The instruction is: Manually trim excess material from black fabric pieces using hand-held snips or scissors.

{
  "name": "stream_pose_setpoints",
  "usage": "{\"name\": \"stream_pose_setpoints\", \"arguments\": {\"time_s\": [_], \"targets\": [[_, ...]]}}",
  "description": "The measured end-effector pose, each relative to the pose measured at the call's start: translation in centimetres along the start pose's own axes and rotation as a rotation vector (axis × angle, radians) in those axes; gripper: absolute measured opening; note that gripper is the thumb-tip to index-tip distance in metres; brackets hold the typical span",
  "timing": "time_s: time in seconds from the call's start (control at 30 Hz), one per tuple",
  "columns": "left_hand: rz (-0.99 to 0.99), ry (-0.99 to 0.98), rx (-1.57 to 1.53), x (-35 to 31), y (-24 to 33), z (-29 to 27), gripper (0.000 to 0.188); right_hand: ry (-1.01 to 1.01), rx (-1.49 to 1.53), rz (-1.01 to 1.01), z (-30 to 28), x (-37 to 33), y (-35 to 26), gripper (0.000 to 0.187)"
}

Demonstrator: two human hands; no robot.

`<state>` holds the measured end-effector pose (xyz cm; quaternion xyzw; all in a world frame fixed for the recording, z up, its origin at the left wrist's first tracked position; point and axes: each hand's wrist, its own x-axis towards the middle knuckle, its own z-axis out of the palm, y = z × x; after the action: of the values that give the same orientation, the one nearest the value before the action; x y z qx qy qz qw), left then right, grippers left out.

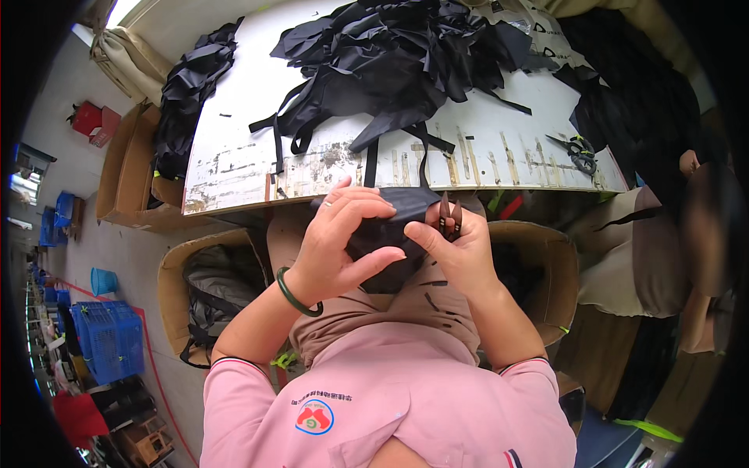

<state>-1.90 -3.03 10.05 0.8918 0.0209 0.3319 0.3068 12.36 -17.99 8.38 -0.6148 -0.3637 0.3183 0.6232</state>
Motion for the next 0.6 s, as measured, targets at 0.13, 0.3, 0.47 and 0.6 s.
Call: {"name": "stream_pose_setpoints", "arguments": {"time_s": [0.13,0.3,0.47,0.6], "targets": [[-0.262,-0.235,-0.428,-1.2,-1.5,0.5,0.023,0.044,0.231,0.144,0.5,-0.6,0.2,0.015],[-0.447,-0.280,-0.514,-1.6,-1.5,0.4,0.016,0.065,-0.021,-0.055,-0.5,-0.8,0.3,0.023],[-0.482,-0.352,-0.551,-0.9,-0.9,-0.2,0.015,-0.152,-0.436,-0.391,-0.8,-0.1,-1.2,0.028],[-0.164,-0.444,-0.419,-0.7,-2.5,-1.0,0.015,-0.275,-0.418,-0.236,-1.7,0.1,-0.8,0.018]]}}
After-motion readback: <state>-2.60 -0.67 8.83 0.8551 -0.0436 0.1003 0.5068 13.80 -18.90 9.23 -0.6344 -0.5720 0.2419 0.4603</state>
